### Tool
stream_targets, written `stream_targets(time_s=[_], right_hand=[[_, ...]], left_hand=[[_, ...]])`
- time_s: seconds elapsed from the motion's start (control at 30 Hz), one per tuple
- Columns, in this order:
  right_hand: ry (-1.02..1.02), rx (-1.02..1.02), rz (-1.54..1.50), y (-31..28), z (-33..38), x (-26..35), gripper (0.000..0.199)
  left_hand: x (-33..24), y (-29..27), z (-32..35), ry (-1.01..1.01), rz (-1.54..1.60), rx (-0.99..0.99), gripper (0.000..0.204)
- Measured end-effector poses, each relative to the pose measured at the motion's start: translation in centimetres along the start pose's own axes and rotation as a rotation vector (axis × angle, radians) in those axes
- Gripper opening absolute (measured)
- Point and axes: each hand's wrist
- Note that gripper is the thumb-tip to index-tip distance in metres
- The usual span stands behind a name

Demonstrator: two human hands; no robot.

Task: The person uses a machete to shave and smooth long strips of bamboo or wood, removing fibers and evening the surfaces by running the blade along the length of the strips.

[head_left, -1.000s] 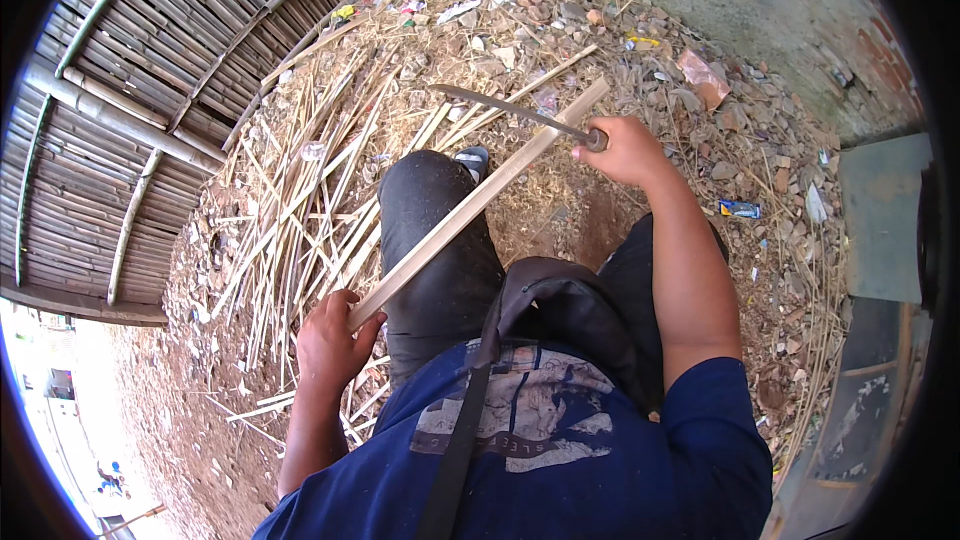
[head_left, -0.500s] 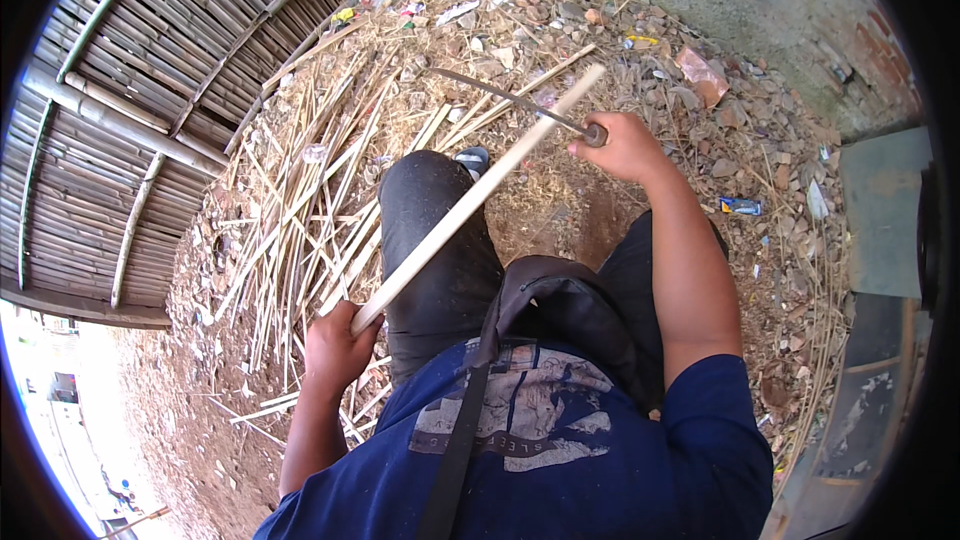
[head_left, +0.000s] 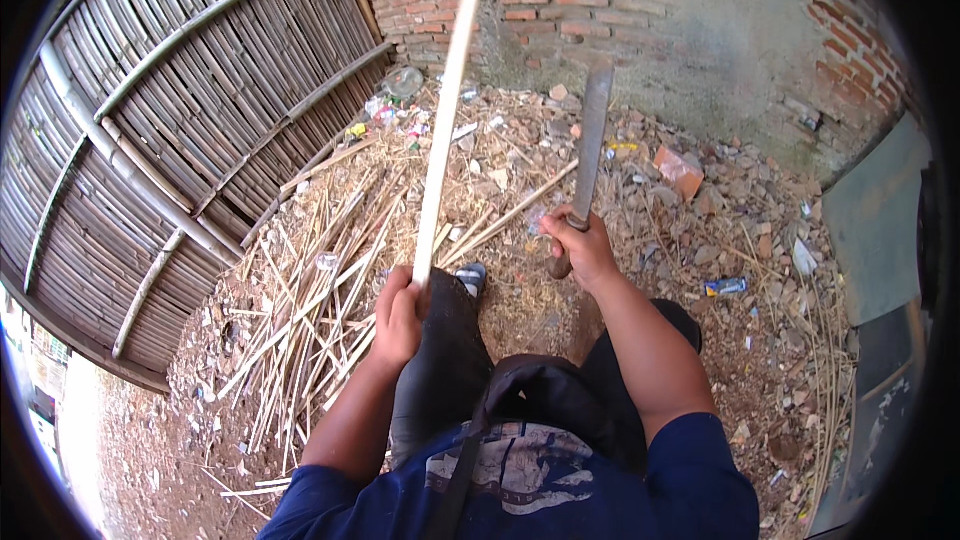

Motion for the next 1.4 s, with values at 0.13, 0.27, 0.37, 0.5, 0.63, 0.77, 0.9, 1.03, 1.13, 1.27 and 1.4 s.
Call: stream_targets(time_s=[0.13, 0.27, 0.37, 0.5, 0.63, 0.77, 0.9, 1.03, 1.13, 1.27, 1.4], right_hand=[[0.008, -0.026, 0.004, -1.4, -0.4, 0.3, 0.022], [-0.006, 0.076, -0.009, -1.4, -0.3, 0.5, 0.017], [-0.009, 0.158, -0.008, -0.7, 0.2, 0.8, 0.017], [0.047, 0.176, 0.139, -0.1, 0.5, 0.7, 0.020], [0.044, 0.158, 0.218, -0.5, 0.0, 0.0, 0.023], [0.061, 0.139, 0.194, -0.5, 0.1, 0.2, 0.025], [0.037, 0.126, 0.133, -0.4, 0.3, 0.6, 0.025], [-0.042, 0.126, 0.217, -1.9, -0.3, 1.9, 0.024], [0.001, 0.185, 0.203, -3.2, -0.9, 2.5, 0.024], [0.118, 0.253, 0.149, -3.6, -0.6, 3.6, 0.024], [0.177, 0.314, 0.215, -4.9, -1.0, 4.4, 0.023]], left_hand=[[-0.3, 5.4, -4.5, -0.053, 0.189, 0.164, 0.018], [1.5, 8.8, -6.6, 0.021, 0.130, 0.079, 0.013], [1.9, 10.4, -7.5, -0.006, 0.204, 0.077, 0.015], [2.6, 12.3, -8.0, -0.051, 0.249, 0.119, 0.019], [3.6, 13.7, -8.3, -0.038, 0.316, 0.129, 0.020], [3.1, 13.4, -7.9, -0.070, 0.310, 0.164, 0.022], [3.0, 13.2, -8.2, -0.095, 0.273, 0.178, 0.027], [2.8, 11.9, -9.8, 0.015, 0.006, 0.036, 0.043], [4.7, 7.3, -12.8, 0.355, -0.327, -0.311, 0.066], [4.5, -1.0, -14.9, 0.690, -0.993, -0.318, 0.082], [1.0, -5.2, -15.3, 0.517, -1.472, -0.124, 0.088]])
Point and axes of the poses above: each hand's wrist, its own z-axis away from the middle knuckle, its own y-axis out of the palm, x = y × z, and after that the axes turned 11 degrees about -x, right-handed
